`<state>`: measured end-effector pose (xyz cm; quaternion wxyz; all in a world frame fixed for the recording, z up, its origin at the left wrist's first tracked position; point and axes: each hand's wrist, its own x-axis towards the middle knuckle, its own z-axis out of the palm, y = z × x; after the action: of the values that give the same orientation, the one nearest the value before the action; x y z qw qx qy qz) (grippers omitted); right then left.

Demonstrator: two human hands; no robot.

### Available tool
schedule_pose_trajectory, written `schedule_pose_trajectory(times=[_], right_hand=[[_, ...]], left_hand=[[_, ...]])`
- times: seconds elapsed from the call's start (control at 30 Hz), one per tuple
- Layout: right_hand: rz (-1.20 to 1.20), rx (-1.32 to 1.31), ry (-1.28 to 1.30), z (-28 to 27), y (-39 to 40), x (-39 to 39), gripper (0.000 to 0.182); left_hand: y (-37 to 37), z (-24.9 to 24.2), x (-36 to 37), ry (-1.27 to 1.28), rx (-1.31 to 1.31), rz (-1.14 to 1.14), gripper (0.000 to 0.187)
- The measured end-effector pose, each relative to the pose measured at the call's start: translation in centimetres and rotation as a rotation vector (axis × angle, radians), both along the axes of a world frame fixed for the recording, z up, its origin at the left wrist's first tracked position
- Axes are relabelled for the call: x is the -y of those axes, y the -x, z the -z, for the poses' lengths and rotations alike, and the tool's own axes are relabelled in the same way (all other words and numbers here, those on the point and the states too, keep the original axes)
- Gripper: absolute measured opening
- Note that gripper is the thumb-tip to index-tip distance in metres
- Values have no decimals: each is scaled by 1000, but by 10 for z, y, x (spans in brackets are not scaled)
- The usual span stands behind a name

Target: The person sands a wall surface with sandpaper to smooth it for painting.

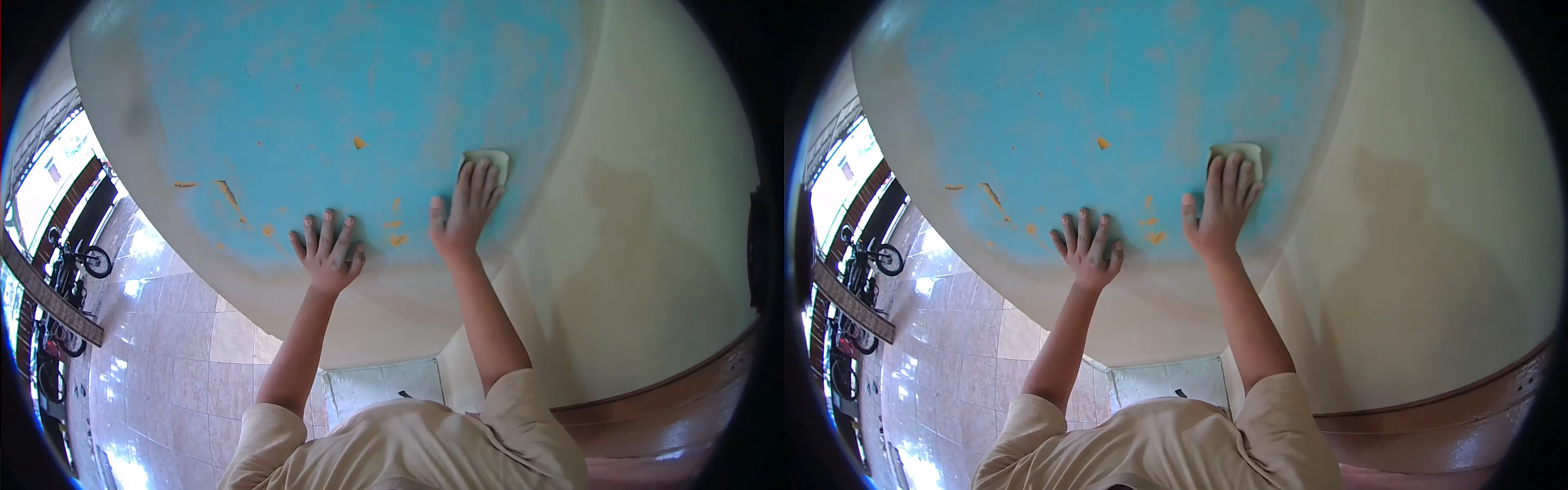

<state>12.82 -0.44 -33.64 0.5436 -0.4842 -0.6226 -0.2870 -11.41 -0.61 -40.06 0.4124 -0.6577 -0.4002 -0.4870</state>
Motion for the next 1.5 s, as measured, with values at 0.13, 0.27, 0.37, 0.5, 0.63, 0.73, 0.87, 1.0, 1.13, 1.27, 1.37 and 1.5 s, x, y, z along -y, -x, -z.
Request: schedule_pose_trajectory(times=[0.13,0.27,0.37,0.5,0.63,0.73,0.87,1.0,1.13,1.27,1.37,1.5], right_hand=[[47,155,166,114,3,0,67],[-17,136,384,180,-7,15,71],[-4,145,361,137,-26,13,75],[81,41,79,-34,-41,0,78],[136,2,-91,-111,-39,-15,72],[150,-54,-129,-67,-29,-18,68],[142,0,57,131,-26,-12,70],[122,-51,104,135,-28,-9,76],[122,-34,-28,-54,-30,-11,80],[115,170,-316,-241,-22,-30,79],[217,199,-384,-314,-6,-19,69],[92,217,-362,-281,5,-26,78]], left_hand=[[0,3,2,42,8,23,54],[11,-27,14,148,20,85,61],[40,-97,17,222,-79,44,70],[33,-213,19,125,-173,-86,71],[11,-299,6,-5,-252,-119,69],[-2,-344,4,-105,-318,-159,67],[-18,-363,11,2,-303,-269,68],[-19,-360,10,0,-257,-283,68],[-18,-357,8,12,-269,-307,68],[-16,-358,6,34,-281,-295,69],[-13,-361,9,24,-323,-280,70],[4,-375,17,57,-321,-275,71]])
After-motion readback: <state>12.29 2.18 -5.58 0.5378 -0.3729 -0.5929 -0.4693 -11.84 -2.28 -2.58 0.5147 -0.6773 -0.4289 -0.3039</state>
